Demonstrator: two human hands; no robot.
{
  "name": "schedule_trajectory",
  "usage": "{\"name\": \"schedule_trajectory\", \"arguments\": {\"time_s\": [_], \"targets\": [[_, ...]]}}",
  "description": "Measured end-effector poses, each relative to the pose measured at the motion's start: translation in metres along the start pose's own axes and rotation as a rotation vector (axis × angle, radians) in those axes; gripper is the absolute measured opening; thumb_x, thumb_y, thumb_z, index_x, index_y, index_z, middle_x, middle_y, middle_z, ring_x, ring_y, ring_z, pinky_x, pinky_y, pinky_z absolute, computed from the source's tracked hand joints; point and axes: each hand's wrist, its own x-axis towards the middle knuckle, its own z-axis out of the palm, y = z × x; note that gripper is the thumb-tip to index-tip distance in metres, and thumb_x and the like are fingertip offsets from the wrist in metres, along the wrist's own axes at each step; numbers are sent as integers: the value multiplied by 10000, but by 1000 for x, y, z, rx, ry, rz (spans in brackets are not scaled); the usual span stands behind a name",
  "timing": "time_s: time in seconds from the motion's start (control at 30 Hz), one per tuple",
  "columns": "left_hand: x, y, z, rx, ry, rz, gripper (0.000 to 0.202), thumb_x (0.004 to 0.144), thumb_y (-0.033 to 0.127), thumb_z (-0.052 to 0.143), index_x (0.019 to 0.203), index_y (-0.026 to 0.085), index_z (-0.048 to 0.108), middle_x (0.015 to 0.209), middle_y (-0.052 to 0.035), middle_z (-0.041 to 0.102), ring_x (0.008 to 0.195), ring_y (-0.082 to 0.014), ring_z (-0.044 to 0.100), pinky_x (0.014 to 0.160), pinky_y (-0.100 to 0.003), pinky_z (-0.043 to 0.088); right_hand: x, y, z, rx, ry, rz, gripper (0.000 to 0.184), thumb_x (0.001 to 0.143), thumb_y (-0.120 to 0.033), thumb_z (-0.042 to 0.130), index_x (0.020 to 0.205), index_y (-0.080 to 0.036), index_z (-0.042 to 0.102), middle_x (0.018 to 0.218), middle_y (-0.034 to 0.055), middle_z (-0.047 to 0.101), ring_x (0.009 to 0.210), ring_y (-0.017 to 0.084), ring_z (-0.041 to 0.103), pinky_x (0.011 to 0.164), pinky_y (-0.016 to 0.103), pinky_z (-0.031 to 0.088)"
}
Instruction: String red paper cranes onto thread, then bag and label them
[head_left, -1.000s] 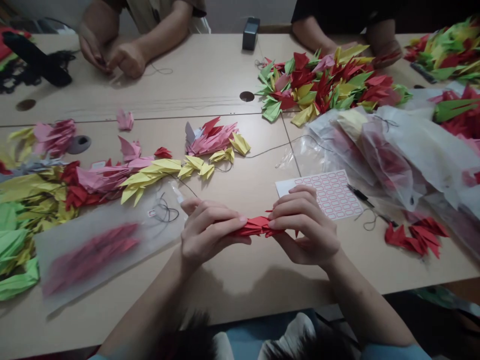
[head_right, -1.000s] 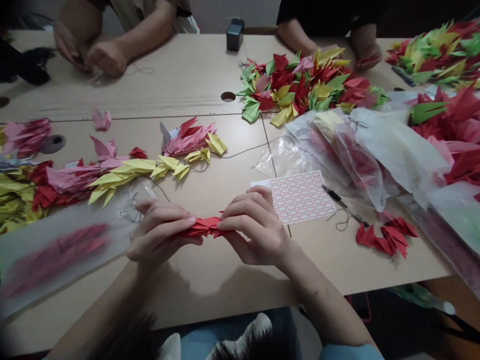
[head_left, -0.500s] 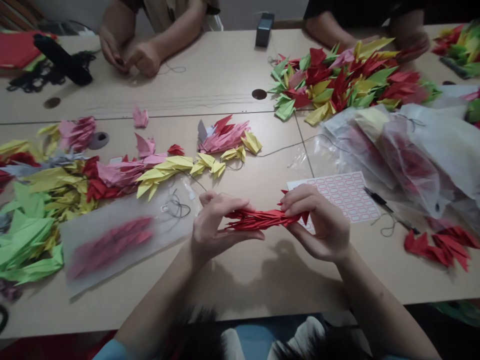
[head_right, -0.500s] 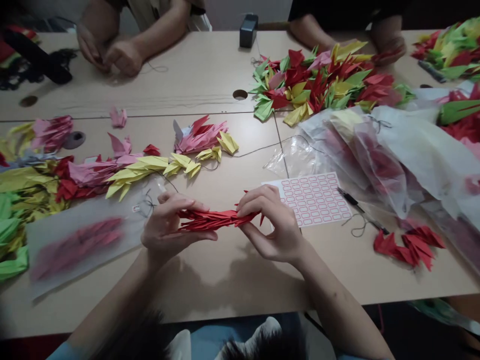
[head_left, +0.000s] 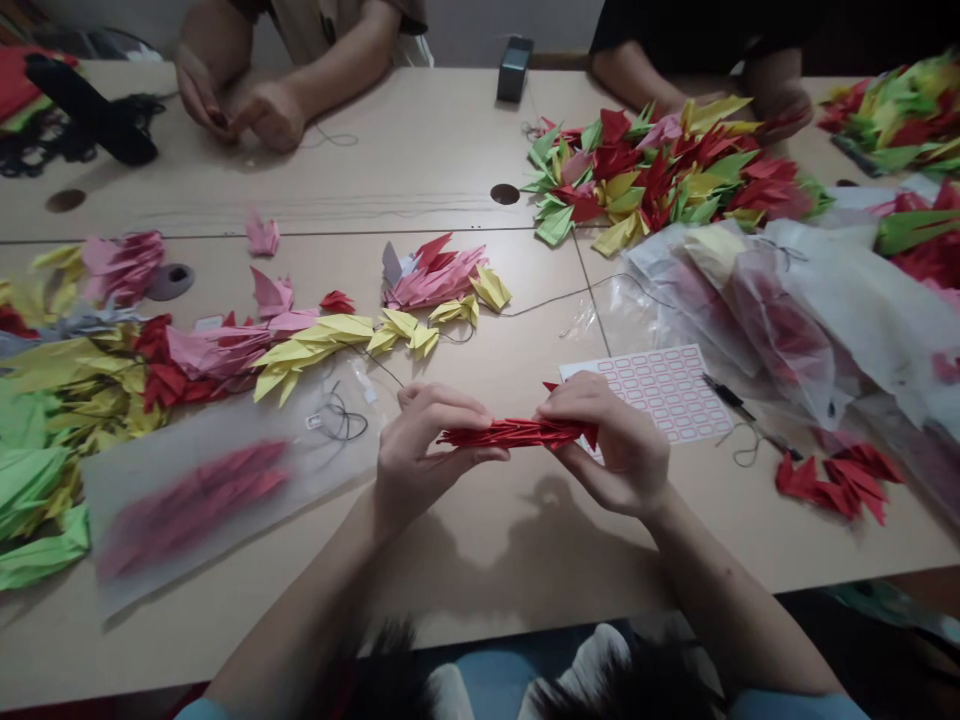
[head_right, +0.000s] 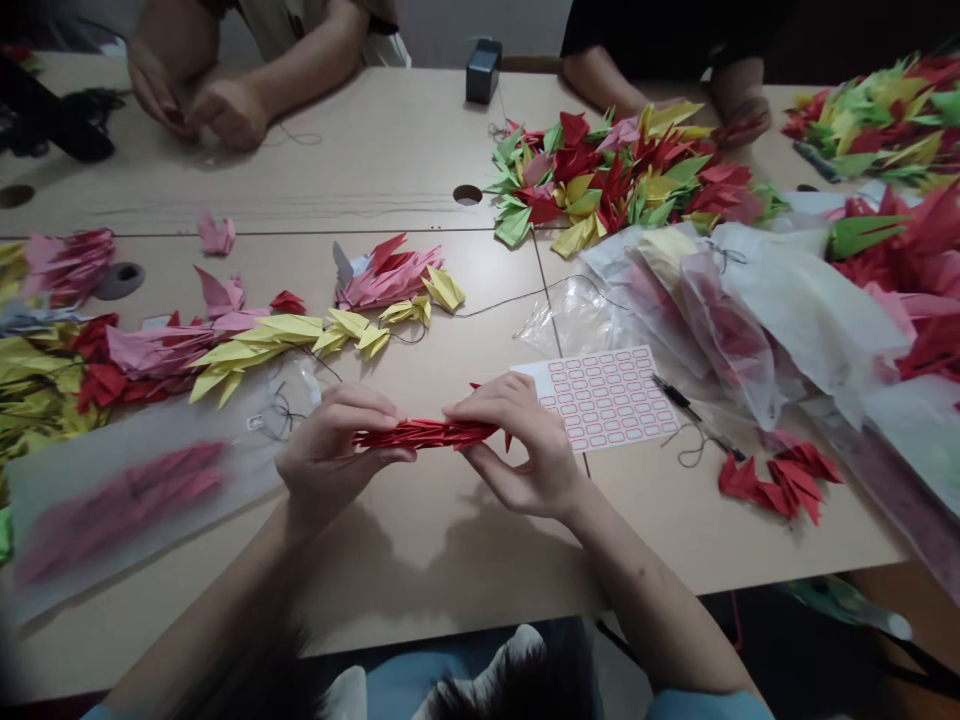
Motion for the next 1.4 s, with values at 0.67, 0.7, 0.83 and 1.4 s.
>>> {"name": "schedule_trajectory", "arguments": {"time_s": [0.67, 0.7, 0.83, 1.4], "targets": [[-14, -34, 11, 555, -470, -225, 180, 851, 315, 628, 966, 183, 587, 926, -26, 683, 853, -178, 617, 813, -365, 274, -13, 58, 19, -498, -292, 132, 154, 901, -232, 517, 963, -198, 654, 878, 73, 601, 814, 199, 567, 778, 367, 466], [-14, -33, 11, 562, -475, -225, 228, 850, 319, 628, 1028, 184, 583, 1003, -49, 676, 916, -195, 611, 827, -370, 276, -13, 61, 20, -488, -287, 129, 157, 901, -230, 515, 957, -193, 656, 861, 71, 600, 804, 194, 563, 770, 359, 467], [-13, -31, 13, 589, -518, -217, 239, 876, 297, 588, 1105, 228, 604, 1133, -61, 650, 1033, -218, 571, 849, -384, 280, -12, 60, 23, -475, -282, 91, 159, 891, -222, 522, 971, -181, 654, 902, 83, 617, 838, 186, 573, 765, 336, 474], [-6, -12, 14, 737, -554, -218, 163, 863, 257, 577, 1010, 228, 642, 1033, -69, 684, 1015, -244, 590, 1012, -499, 216, -10, 69, -11, -473, -333, 261, 126, 762, -190, 657, 886, -186, 680, 855, 52, 670, 822, 181, 602, 772, 319, 440]]}}
